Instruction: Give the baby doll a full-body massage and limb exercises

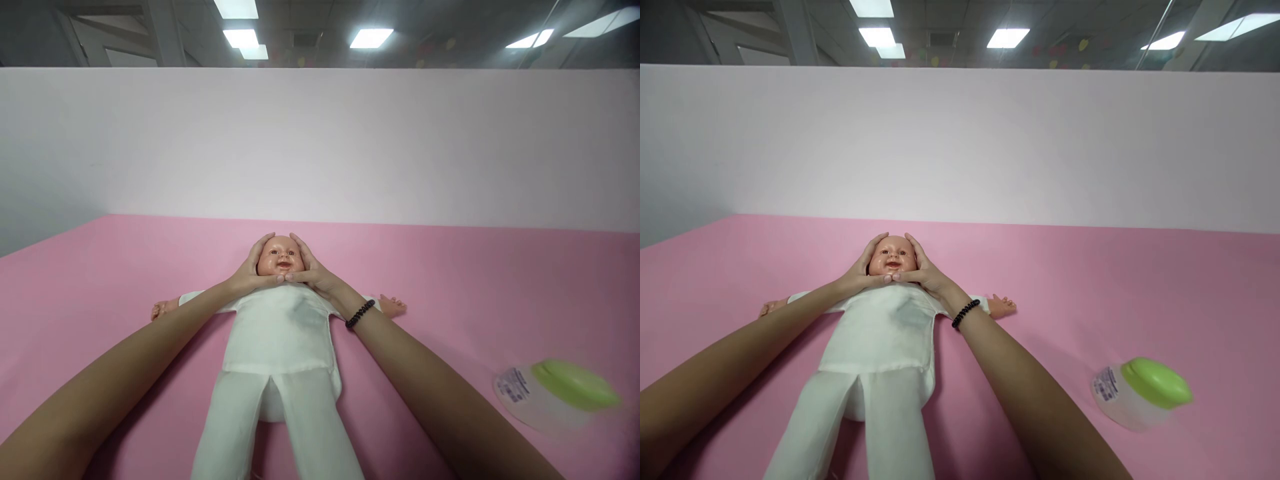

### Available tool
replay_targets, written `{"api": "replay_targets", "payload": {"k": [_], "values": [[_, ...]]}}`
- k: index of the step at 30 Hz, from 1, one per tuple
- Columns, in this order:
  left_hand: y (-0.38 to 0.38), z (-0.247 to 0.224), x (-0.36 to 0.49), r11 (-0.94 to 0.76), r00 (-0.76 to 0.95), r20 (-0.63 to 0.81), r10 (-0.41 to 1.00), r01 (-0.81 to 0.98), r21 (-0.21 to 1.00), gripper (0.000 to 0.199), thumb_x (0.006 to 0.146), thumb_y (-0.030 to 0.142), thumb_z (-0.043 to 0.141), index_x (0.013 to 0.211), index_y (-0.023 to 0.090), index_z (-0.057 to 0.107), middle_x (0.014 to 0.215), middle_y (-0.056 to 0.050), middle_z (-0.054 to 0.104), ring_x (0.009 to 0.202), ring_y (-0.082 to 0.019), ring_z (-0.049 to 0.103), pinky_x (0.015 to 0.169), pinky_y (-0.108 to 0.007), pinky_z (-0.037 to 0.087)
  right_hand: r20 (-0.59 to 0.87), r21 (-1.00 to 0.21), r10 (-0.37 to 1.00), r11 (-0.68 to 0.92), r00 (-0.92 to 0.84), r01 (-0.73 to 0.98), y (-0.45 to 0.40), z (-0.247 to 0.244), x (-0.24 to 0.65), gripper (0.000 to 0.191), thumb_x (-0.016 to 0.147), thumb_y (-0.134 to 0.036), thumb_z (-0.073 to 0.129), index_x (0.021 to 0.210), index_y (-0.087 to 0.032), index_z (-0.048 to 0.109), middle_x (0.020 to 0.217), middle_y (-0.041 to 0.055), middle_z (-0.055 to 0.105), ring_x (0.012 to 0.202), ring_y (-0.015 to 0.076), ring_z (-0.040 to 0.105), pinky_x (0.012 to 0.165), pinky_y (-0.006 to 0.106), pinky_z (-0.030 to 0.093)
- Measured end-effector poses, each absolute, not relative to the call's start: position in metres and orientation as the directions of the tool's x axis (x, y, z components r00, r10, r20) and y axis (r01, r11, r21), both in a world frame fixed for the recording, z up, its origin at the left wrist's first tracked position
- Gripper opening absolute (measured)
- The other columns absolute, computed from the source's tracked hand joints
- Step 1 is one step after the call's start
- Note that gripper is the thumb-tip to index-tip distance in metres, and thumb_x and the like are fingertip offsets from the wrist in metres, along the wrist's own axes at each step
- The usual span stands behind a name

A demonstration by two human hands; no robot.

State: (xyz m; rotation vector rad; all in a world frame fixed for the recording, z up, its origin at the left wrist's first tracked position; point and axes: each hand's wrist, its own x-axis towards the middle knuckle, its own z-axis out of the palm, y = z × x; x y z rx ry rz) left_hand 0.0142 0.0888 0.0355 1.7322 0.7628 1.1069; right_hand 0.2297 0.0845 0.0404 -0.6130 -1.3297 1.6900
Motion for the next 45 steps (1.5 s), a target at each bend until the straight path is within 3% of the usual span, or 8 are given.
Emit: {"api": "replay_targets", "payload": {"k": [13, 22, 36, 45], "values": [[0.0897, 0.035, 0.0138, -0.407, 0.405, 0.362, 0.839, 0.028, 0.913, 0.102, 0.076, 0.037, 0.087, 0.159, 0.034, 0.028, 0.167, -0.011, 0.025, 0.148, -0.038, 0.037, 0.12, -0.057, 0.039, 0.135, -0.943, 0.852, -0.046, -0.506, -0.33, 0.0847, 0.0402, 0.2301, 0.124, 0.063, -0.017, 0.091, 0.161, -0.044, 0.019, 0.166, 0.0051, 0.027, 0.134, 0.0271, 0.057, 0.111, 0.043, 0.052], [0.097, 0.0302, 0.0098, -0.44, 0.422, 0.389, 0.819, 0.029, 0.897, 0.101, 0.076, 0.038, 0.086, 0.159, 0.034, 0.028, 0.168, -0.009, 0.023, 0.15, -0.039, 0.033, 0.123, -0.058, 0.034, 0.082, -0.929, 0.865, -0.113, -0.495, -0.352, 0.0786, 0.0477, 0.2298, 0.123, 0.063, -0.011, 0.085, 0.162, -0.043, 0.019, 0.162, 0.005, 0.035, 0.129, 0.0258, 0.06, 0.109, 0.041, 0.053], [0.0892, 0.0356, 0.0152, -0.392, 0.382, 0.347, 0.857, 0.044, 0.919, 0.106, 0.071, 0.039, 0.09, 0.158, 0.035, 0.029, 0.166, -0.011, 0.026, 0.146, -0.038, 0.041, 0.118, -0.057, 0.042, 0.117, -0.947, 0.86, -0.055, -0.497, -0.317, 0.0829, 0.0431, 0.2281, 0.128, 0.059, -0.016, 0.093, 0.161, -0.044, 0.02, 0.165, 0.0047, 0.027, 0.137, 0.0274, 0.054, 0.114, 0.044, 0.049], [0.09, 0.0341, 0.0148, -0.4, 0.38, 0.353, 0.855, 0.049, 0.915, 0.105, 0.073, 0.039, 0.089, 0.159, 0.035, 0.028, 0.166, -0.011, 0.026, 0.147, -0.038, 0.039, 0.12, -0.057, 0.039, 0.136, -0.947, 0.85, -0.04, -0.508, -0.319, 0.0857, 0.0403, 0.2294, 0.125, 0.062, -0.017, 0.091, 0.16, -0.045, 0.021, 0.165, 0.0043, 0.028, 0.137, 0.0269, 0.054, 0.113, 0.044, 0.05]]}}
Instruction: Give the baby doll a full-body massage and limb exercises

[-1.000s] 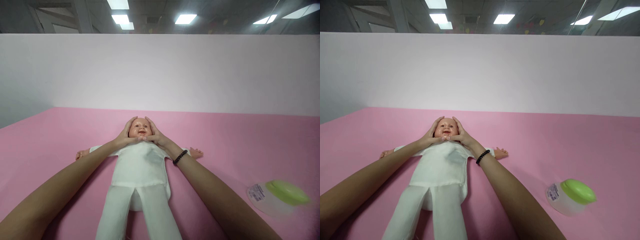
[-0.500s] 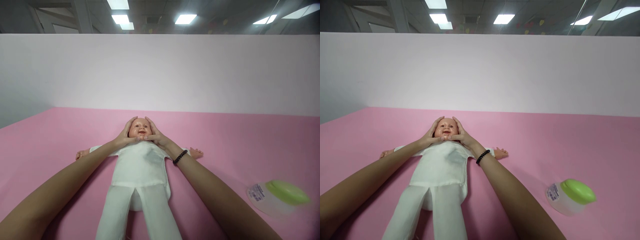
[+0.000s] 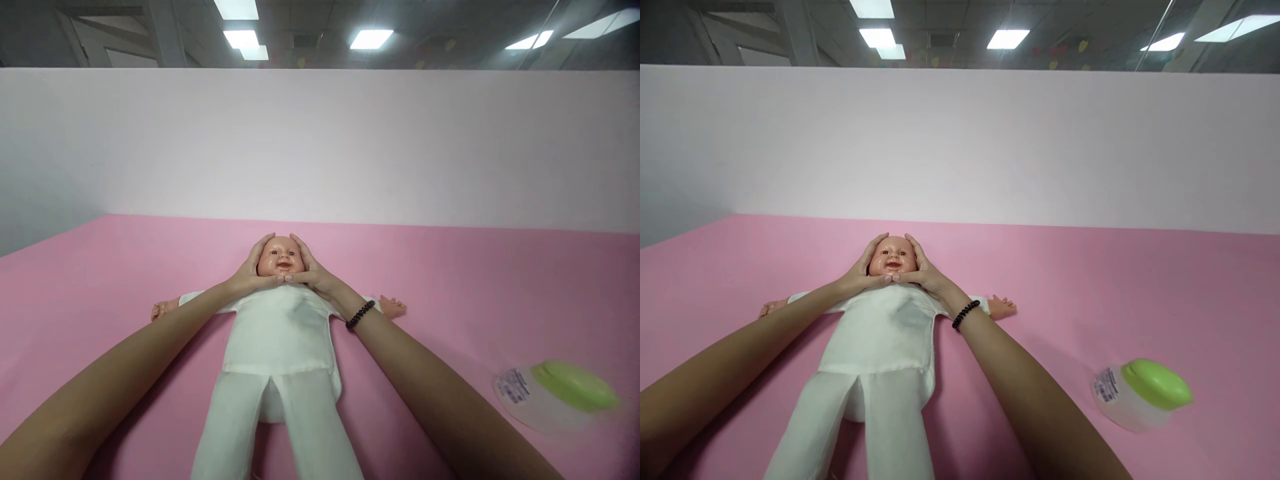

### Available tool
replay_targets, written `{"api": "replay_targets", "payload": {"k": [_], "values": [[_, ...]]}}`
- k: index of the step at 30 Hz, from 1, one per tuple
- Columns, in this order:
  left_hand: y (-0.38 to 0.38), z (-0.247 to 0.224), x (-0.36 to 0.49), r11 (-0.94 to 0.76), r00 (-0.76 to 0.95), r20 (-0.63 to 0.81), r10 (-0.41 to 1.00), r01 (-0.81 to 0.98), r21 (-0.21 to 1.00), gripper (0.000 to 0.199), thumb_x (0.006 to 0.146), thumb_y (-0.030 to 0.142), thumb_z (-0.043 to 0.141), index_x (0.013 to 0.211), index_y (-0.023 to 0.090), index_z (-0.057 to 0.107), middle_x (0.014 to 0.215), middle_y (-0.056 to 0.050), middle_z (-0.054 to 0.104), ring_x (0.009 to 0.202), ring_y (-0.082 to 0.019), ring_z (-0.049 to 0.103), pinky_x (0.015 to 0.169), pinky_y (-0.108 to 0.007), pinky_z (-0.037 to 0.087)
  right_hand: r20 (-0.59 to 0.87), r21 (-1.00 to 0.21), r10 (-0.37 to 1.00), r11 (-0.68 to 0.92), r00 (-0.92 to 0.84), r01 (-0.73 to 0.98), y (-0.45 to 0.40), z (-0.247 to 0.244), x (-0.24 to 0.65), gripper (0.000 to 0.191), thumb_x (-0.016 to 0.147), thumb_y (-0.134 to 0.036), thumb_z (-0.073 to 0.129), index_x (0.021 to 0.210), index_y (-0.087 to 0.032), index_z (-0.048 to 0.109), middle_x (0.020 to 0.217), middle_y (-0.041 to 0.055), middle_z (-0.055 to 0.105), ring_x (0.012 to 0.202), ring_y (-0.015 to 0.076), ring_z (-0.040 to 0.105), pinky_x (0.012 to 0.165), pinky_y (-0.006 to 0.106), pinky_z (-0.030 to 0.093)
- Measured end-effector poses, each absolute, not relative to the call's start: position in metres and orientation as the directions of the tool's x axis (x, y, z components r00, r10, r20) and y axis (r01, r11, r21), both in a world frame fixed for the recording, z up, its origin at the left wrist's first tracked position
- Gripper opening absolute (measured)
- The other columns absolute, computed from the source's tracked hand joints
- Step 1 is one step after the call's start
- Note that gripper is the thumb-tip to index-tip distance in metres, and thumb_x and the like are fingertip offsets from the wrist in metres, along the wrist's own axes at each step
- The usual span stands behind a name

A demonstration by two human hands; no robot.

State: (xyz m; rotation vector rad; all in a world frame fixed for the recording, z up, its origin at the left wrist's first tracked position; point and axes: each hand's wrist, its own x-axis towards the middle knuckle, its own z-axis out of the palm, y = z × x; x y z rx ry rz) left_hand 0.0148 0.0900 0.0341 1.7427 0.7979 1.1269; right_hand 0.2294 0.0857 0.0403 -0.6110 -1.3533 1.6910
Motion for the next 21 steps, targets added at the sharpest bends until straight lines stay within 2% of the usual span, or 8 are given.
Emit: {"api": "replay_targets", "payload": {"k": [9, 14, 21], "values": [[0.0934, 0.034, 0.0107, -0.427, 0.435, 0.369, 0.821, 0.038, 0.904, 0.103, 0.077, 0.04, 0.085, 0.16, 0.035, 0.026, 0.168, -0.01, 0.022, 0.15, -0.038, 0.034, 0.121, -0.057, 0.036, 0.118, -0.947, 0.855, -0.057, -0.505, -0.318, 0.0874, 0.0399, 0.2305, 0.125, 0.063, -0.015, 0.088, 0.162, -0.042, 0.017, 0.162, 0.0062, 0.032, 0.125, 0.0236, 0.062, 0.106, 0.038, 0.055], [0.0949, 0.0331, 0.0107, -0.454, 0.424, 0.394, 0.815, 0.046, 0.89, 0.103, 0.076, 0.042, 0.086, 0.16, 0.033, 0.027, 0.168, -0.01, 0.023, 0.151, -0.038, 0.031, 0.122, -0.057, 0.034, 0.107, -0.942, 0.858, -0.073, -0.502, -0.326, 0.0856, 0.0418, 0.2305, 0.124, 0.063, -0.013, 0.086, 0.162, -0.042, 0.017, 0.161, 0.0058, 0.034, 0.125, 0.0235, 0.062, 0.106, 0.038, 0.055], [0.0893, 0.0353, 0.0134, -0.417, 0.413, 0.364, 0.835, 0.044, 0.908, 0.102, 0.076, 0.041, 0.086, 0.16, 0.036, 0.027, 0.168, -0.01, 0.023, 0.148, -0.037, 0.038, 0.121, -0.057, 0.038, 0.114, -0.943, 0.859, -0.064, -0.5, -0.327, 0.081, 0.0451, 0.2298, 0.123, 0.063, -0.017, 0.09, 0.161, -0.042, 0.021, 0.163, 0.0047, 0.031, 0.135, 0.0258, 0.056, 0.114, 0.042, 0.049]]}}
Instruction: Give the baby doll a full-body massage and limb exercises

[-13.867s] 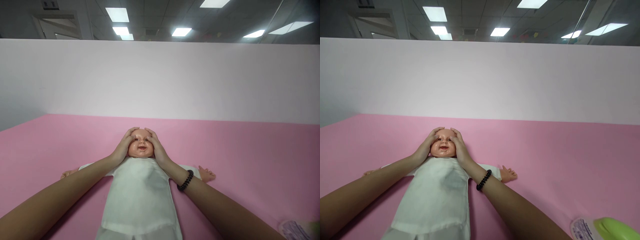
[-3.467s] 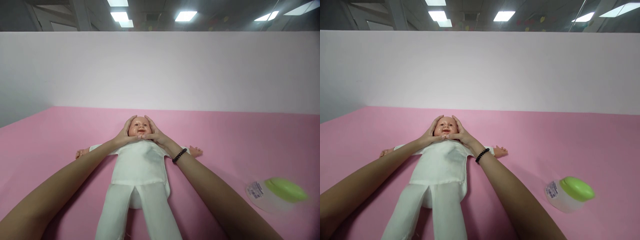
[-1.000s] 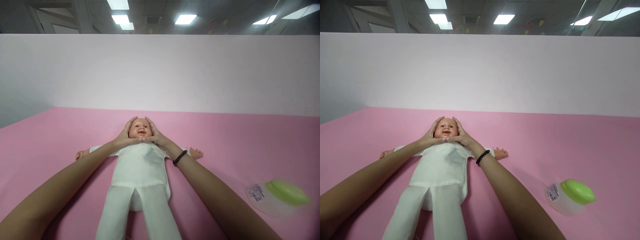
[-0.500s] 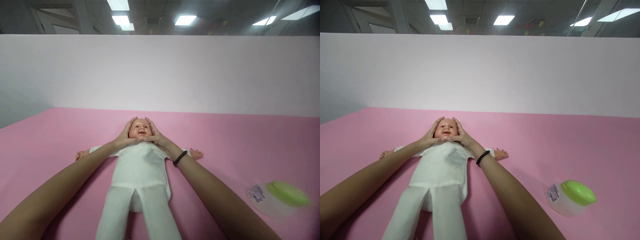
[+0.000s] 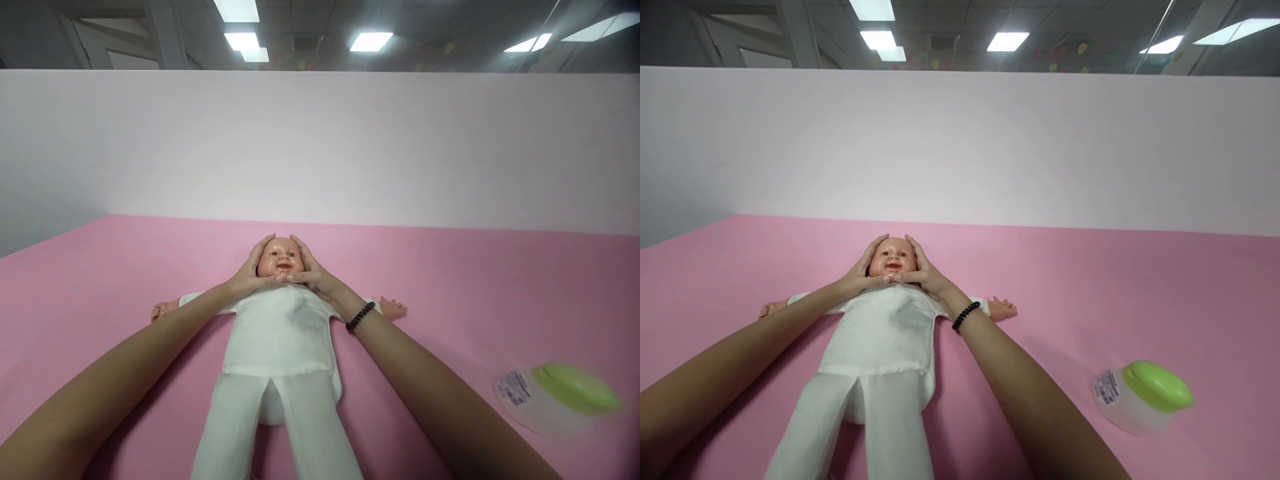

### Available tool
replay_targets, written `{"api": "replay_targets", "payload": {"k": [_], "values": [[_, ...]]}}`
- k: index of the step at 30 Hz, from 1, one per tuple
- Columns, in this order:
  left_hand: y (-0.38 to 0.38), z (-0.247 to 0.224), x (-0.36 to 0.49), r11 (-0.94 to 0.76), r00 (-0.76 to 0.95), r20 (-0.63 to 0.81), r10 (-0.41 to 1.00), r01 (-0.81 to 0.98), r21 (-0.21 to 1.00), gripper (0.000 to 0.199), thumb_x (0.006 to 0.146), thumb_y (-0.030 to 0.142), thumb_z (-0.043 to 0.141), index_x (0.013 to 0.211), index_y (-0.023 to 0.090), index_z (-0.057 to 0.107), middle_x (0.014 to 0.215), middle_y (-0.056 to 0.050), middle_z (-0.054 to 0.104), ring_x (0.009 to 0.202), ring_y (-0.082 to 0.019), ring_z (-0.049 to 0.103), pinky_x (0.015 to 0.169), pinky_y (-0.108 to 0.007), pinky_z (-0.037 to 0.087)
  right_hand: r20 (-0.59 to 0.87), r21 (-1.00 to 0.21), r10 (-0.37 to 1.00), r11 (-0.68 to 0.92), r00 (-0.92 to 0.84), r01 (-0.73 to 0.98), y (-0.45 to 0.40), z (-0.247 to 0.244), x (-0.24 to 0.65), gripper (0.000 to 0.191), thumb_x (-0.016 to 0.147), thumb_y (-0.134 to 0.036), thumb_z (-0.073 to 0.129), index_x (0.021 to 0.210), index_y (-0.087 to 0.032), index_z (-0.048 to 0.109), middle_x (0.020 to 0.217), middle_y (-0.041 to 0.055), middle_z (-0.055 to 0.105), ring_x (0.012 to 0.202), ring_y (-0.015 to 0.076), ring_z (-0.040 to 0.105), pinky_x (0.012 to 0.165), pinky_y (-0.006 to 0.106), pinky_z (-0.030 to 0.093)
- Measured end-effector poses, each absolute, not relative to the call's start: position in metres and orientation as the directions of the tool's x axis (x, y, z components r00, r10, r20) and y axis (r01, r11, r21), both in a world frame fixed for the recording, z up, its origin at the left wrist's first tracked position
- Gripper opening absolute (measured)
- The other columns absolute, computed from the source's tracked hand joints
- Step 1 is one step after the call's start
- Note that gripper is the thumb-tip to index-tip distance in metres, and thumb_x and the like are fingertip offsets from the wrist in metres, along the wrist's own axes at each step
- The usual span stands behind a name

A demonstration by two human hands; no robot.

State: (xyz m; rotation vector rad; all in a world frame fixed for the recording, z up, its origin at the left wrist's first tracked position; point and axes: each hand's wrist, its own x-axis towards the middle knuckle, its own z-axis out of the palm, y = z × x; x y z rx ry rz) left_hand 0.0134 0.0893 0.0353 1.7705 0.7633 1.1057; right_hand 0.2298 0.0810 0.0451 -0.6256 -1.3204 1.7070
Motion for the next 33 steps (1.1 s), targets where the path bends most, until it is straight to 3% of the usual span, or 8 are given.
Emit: {"api": "replay_targets", "payload": {"k": [8, 16, 22, 33], "values": [[0.0879, 0.0343, 0.0155, -0.393, 0.378, 0.349, 0.857, 0.041, 0.919, 0.106, 0.072, 0.039, 0.09, 0.159, 0.036, 0.03, 0.167, -0.011, 0.024, 0.148, -0.039, 0.037, 0.119, -0.058, 0.04, 0.111, -0.941, 0.864, -0.069, -0.492, -0.333, 0.0763, 0.0485, 0.2275, 0.127, 0.059, -0.016, 0.092, 0.161, -0.042, 0.021, 0.162, 0.0053, 0.034, 0.135, 0.0273, 0.056, 0.114, 0.044, 0.05], [0.0889, 0.0349, 0.014, -0.403, 0.402, 0.357, 0.843, 0.034, 0.914, 0.105, 0.075, 0.039, 0.088, 0.16, 0.035, 0.027, 0.167, -0.011, 0.023, 0.148, -0.038, 0.038, 0.12, -0.058, 0.038, 0.122, -0.945, 0.852, -0.057, -0.509, -0.321, 0.0838, 0.0427, 0.2296, 0.126, 0.062, -0.016, 0.09, 0.162, -0.042, 0.018, 0.165, 0.0059, 0.029, 0.132, 0.0258, 0.058, 0.112, 0.042, 0.051], [0.0942, 0.0335, 0.0097, -0.428, 0.448, 0.377, 0.811, 0.013, 0.904, 0.102, 0.078, 0.038, 0.085, 0.161, 0.036, 0.026, 0.168, -0.009, 0.022, 0.15, -0.038, 0.033, 0.122, -0.058, 0.034, 0.09, -0.943, 0.862, -0.087, -0.499, -0.321, 0.0829, 0.0443, 0.2305, 0.124, 0.063, -0.014, 0.086, 0.162, -0.043, 0.018, 0.162, 0.0049, 0.035, 0.127, 0.0252, 0.061, 0.109, 0.041, 0.053], [0.0912, 0.0348, 0.0114, -0.428, 0.42, 0.372, 0.828, 0.043, 0.903, 0.101, 0.078, 0.041, 0.084, 0.16, 0.035, 0.027, 0.168, -0.009, 0.022, 0.15, -0.038, 0.033, 0.122, -0.057, 0.035, 0.105, -0.943, 0.858, -0.074, -0.502, -0.324, 0.084, 0.0432, 0.2306, 0.123, 0.064, -0.017, 0.089, 0.162, -0.042, 0.019, 0.163, 0.0054, 0.032, 0.134, 0.0264, 0.057, 0.114, 0.044, 0.049]]}}
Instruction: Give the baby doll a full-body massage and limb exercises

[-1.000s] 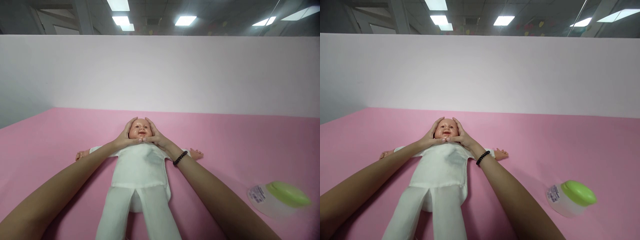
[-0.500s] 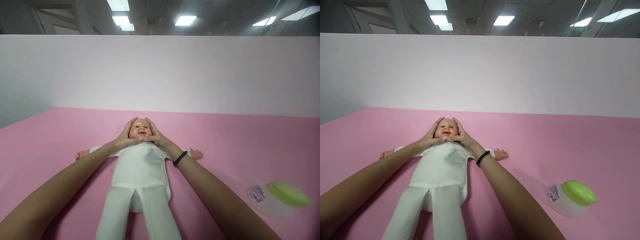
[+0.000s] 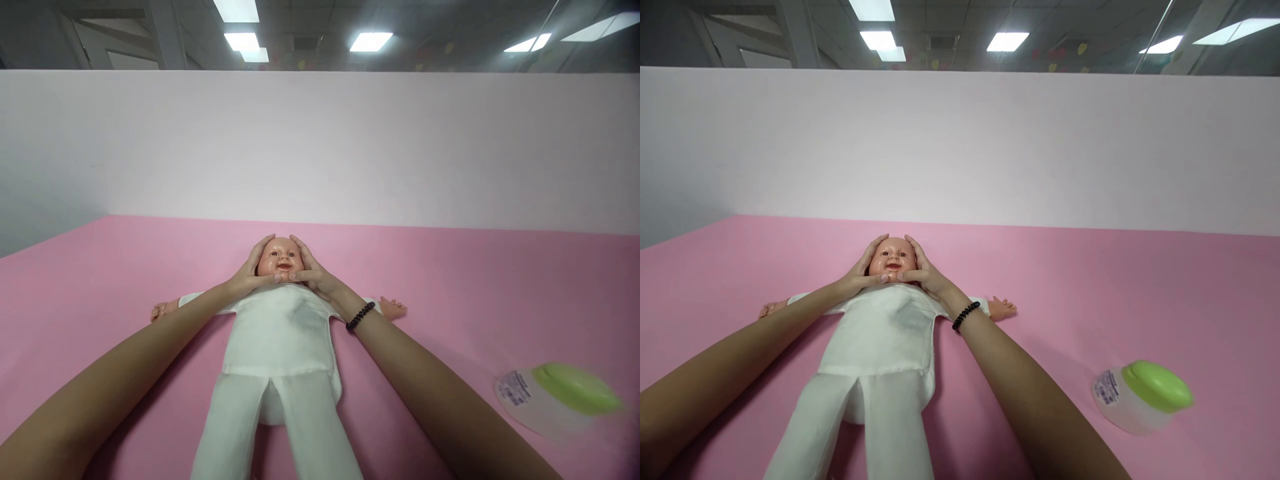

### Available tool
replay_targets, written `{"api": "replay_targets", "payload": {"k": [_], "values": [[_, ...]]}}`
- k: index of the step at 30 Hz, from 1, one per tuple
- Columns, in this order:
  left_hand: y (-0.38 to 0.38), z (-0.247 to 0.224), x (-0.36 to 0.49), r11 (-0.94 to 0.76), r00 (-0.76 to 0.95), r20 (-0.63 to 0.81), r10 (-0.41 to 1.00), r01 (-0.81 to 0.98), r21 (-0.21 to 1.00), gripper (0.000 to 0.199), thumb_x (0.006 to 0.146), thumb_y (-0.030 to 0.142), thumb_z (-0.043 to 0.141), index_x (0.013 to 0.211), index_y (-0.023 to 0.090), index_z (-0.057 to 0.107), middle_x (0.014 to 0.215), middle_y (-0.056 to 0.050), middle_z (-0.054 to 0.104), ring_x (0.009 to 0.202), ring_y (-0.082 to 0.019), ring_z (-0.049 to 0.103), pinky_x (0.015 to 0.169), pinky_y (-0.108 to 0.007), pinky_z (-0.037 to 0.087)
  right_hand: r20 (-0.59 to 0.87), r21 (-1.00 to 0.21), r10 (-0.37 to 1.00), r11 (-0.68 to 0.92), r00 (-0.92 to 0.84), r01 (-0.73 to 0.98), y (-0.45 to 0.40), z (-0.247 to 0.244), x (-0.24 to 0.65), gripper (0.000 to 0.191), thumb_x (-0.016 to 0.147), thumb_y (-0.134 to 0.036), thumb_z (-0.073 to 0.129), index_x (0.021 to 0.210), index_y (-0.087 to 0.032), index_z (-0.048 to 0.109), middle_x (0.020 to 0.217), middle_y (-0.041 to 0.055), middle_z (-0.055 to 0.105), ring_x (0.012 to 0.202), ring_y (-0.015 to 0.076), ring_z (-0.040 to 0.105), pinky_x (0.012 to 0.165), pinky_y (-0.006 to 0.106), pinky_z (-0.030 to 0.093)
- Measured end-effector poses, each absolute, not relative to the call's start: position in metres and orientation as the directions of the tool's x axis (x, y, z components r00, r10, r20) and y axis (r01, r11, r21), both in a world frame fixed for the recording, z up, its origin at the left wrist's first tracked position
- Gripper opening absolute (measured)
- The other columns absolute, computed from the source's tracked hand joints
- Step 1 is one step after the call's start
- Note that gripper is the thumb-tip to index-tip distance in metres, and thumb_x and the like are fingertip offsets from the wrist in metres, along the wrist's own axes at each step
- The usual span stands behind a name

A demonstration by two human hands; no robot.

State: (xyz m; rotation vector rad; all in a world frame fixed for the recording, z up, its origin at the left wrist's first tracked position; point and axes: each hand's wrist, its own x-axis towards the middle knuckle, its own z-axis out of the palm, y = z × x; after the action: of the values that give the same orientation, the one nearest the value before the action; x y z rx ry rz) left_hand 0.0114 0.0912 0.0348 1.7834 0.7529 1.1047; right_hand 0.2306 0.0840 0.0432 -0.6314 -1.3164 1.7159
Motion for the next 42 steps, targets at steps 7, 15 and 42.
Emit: {"api": "replay_targets", "payload": {"k": [7, 15, 42], "values": [[0.0876, 0.036, 0.0157, -0.398, 0.388, 0.35, 0.852, 0.047, 0.916, 0.109, 0.071, 0.04, 0.09, 0.16, 0.034, 0.027, 0.167, -0.011, 0.024, 0.148, -0.038, 0.037, 0.119, -0.057, 0.039, 0.109, -0.941, 0.86, -0.073, -0.499, -0.331, 0.078, 0.0473, 0.2283, 0.128, 0.06, -0.016, 0.091, 0.162, -0.041, 0.019, 0.16, 0.0064, 0.039, 0.134, 0.0268, 0.057, 0.114, 0.045, 0.049], [0.0878, 0.0356, 0.0157, -0.398, 0.386, 0.349, 0.854, 0.05, 0.916, 0.106, 0.073, 0.041, 0.089, 0.159, 0.036, 0.028, 0.168, -0.01, 0.022, 0.149, -0.039, 0.035, 0.12, -0.058, 0.039, 0.11, -0.943, 0.862, -0.068, -0.495, -0.327, 0.0795, 0.0462, 0.2277, 0.128, 0.059, -0.017, 0.091, 0.162, -0.042, 0.018, 0.161, 0.0057, 0.037, 0.134, 0.027, 0.057, 0.114, 0.044, 0.05], [0.0889, 0.0349, 0.0146, -0.398, 0.382, 0.347, 0.857, 0.062, 0.915, 0.107, 0.073, 0.041, 0.089, 0.16, 0.035, 0.027, 0.168, -0.01, 0.023, 0.148, -0.039, 0.036, 0.12, -0.057, 0.039, 0.128, -0.946, 0.87, -0.037, -0.477, -0.322, 0.0801, 0.0438, 0.2265, 0.123, 0.06, -0.019, 0.092, 0.16, -0.043, 0.023, 0.165, 0.0034, 0.028, 0.141, 0.0286, 0.05, 0.116, 0.047, 0.047]]}}
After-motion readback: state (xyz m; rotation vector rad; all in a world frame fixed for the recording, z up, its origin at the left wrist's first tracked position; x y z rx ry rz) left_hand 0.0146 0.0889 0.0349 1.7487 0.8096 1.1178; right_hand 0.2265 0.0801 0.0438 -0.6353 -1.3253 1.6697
